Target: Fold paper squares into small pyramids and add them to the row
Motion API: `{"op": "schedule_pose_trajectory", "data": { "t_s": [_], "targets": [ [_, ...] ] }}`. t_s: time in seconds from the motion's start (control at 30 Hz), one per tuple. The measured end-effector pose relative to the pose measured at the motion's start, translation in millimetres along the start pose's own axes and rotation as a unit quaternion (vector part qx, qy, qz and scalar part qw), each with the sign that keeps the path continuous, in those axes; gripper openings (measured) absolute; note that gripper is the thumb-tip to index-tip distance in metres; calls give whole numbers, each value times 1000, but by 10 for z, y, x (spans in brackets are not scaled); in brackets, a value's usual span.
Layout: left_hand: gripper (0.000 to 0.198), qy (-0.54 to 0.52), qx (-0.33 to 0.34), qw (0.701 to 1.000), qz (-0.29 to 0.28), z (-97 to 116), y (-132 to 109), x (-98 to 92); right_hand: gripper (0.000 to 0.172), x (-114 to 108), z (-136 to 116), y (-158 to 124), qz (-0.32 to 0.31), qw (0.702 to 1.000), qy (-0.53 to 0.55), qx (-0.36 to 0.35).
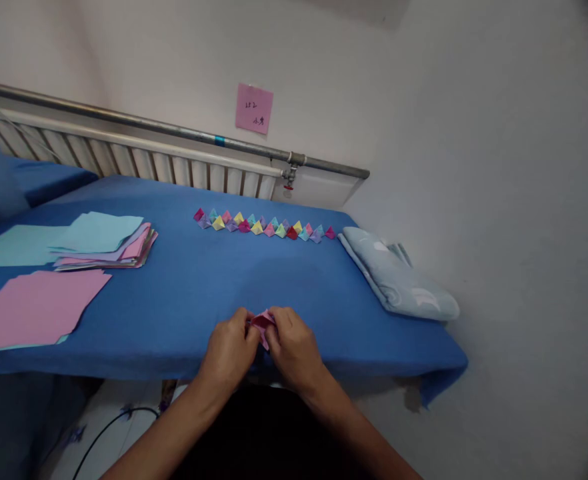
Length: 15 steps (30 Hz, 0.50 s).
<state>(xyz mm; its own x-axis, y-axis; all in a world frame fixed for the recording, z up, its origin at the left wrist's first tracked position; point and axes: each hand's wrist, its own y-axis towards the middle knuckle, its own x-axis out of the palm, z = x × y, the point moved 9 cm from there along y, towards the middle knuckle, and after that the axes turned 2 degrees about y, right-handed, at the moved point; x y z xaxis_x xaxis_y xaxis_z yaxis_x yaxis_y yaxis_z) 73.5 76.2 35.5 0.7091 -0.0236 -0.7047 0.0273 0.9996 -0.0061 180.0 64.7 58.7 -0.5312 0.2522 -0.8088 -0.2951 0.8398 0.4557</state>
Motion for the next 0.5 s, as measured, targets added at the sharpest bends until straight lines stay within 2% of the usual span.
{"op": "schedule_pose_trajectory", "data": {
  "t_s": [0.3,0.5],
  "targets": [
    [19,17,35,998,45,40,-16,28,20,-34,46,-20,30,995,94,14],
    [16,-62,54,993,85,34,-69,-27,22,-105,127,-54,70,980,181,48]
  ]
}}
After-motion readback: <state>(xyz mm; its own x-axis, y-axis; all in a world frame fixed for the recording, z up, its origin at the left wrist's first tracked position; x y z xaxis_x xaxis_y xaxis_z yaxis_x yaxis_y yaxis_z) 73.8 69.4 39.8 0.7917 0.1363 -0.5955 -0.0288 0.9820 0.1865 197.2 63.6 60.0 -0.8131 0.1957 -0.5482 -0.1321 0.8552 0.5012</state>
